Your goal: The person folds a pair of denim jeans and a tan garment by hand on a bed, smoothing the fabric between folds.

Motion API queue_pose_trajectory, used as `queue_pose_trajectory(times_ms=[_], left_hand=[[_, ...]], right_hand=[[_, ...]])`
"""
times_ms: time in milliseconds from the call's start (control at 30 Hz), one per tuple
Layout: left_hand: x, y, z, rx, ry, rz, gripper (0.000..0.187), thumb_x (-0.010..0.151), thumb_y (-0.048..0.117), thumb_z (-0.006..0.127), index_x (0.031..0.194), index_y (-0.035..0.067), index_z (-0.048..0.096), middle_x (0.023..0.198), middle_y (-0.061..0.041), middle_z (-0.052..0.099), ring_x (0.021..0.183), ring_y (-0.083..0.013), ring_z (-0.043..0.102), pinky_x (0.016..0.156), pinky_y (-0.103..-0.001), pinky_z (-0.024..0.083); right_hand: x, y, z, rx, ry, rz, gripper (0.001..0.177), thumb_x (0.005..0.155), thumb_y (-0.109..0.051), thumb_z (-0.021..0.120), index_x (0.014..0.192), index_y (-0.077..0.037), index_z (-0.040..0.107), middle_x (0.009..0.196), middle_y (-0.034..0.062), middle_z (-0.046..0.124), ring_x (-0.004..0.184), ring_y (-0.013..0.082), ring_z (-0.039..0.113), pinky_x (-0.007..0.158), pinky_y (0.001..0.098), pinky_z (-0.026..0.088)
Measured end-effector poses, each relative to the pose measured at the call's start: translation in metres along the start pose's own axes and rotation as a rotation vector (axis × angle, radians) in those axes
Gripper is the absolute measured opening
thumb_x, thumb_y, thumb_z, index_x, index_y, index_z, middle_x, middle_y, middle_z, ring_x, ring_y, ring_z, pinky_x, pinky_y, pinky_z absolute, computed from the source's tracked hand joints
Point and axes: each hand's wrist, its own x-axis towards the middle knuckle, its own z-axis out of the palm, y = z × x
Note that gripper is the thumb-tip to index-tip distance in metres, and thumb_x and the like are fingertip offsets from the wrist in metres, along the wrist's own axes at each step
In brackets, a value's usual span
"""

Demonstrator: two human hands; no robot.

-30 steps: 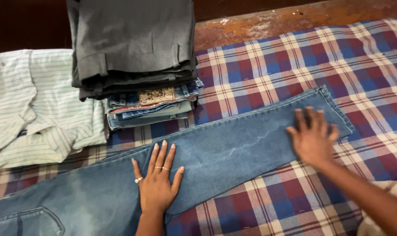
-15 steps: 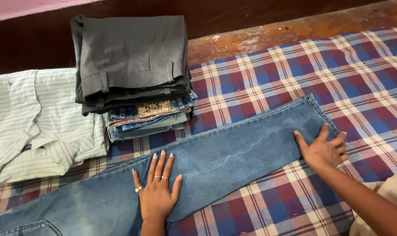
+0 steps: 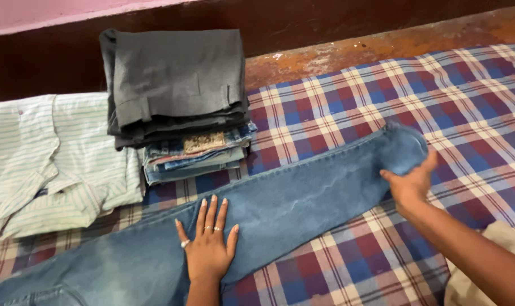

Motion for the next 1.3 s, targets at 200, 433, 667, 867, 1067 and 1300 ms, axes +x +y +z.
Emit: queue_pose_trajectory(times_ms=[200, 433, 667, 867, 1067, 1300], left_hand=[[0.001, -0.008, 0.014, -0.010, 0.009, 0.055, 0.066, 0.095, 0.060, 0.035, 0.156, 0.032, 0.030, 0.163, 0.007, 0.024, 0.149, -0.0137, 0.017, 0.115, -0.071, -0.002], [0.002, -0.050, 0.018, -1.291, -0.198, -0.505, 0.068, 0.105, 0.059, 0.020, 0.148, 0.019, 0.054, 0.140, -0.007, 0.068, 0.142, -0.0212, 0.048, 0.125, -0.058, 0.015], [0.029, 0.006, -0.038, -0.579, -0.317, -0.656, 0.098, 0.083, 0.069, 0.060, 0.154, 0.007, 0.035, 0.125, -0.008, 0.072, 0.124, -0.0309, 0.061, 0.110, -0.061, 0.035], [0.058, 0.056, -0.043, -0.244, -0.313, -0.522, 0.097, 0.082, 0.069, 0.069, 0.149, 0.006, 0.040, 0.135, -0.017, 0.057, 0.127, -0.0353, 0.052, 0.108, -0.062, 0.029], [0.067, 0.032, -0.026, -0.246, -0.352, -0.398, 0.050, 0.084, 0.045, 0.072, 0.124, 0.015, 0.065, 0.136, -0.013, 0.055, 0.130, -0.0342, 0.049, 0.100, -0.060, 0.042], [0.038, 0.013, -0.014, -0.553, -0.093, -0.669, 0.040, 0.092, 0.030, 0.064, 0.120, 0.004, 0.056, 0.120, -0.024, 0.064, 0.109, -0.0458, 0.063, 0.088, -0.057, 0.053]], right_hand=[[-0.089, -0.100, 0.036, -0.124, -0.198, -0.750, 0.103, 0.078, 0.008, 0.071, 0.166, -0.009, 0.018, 0.164, 0.0193, 0.036, 0.145, 0.0406, 0.045, 0.119, 0.0421, 0.039], [-0.226, -0.144, 0.047, 0.069, -1.166, -0.773, 0.102, 0.083, -0.004, 0.077, 0.160, -0.009, 0.011, 0.152, 0.0155, 0.046, 0.100, 0.0236, 0.066, 0.096, 0.0418, 0.050], [-0.182, -0.122, 0.033, -0.343, -0.743, -0.801, 0.084, 0.085, -0.011, 0.071, 0.156, -0.010, 0.027, 0.123, 0.0059, 0.062, 0.097, 0.0231, 0.065, 0.092, 0.0403, 0.050], [-0.164, -0.097, 0.008, -0.585, -0.621, -0.835, 0.082, 0.081, -0.018, 0.076, 0.151, -0.012, 0.033, 0.122, 0.0104, 0.056, 0.114, 0.0296, 0.057, 0.094, 0.0437, 0.046], [-0.153, -0.073, -0.007, -0.710, -0.609, -0.701, 0.090, 0.079, -0.028, 0.077, 0.156, -0.015, 0.032, 0.130, 0.0120, 0.051, 0.116, 0.0314, 0.057, 0.097, 0.0433, 0.049], [-0.149, -0.074, 0.012, -0.789, -0.725, -0.502, 0.107, 0.078, -0.038, 0.081, 0.162, -0.016, 0.019, 0.141, 0.0183, 0.039, 0.113, 0.0342, 0.060, 0.097, 0.0442, 0.052]])
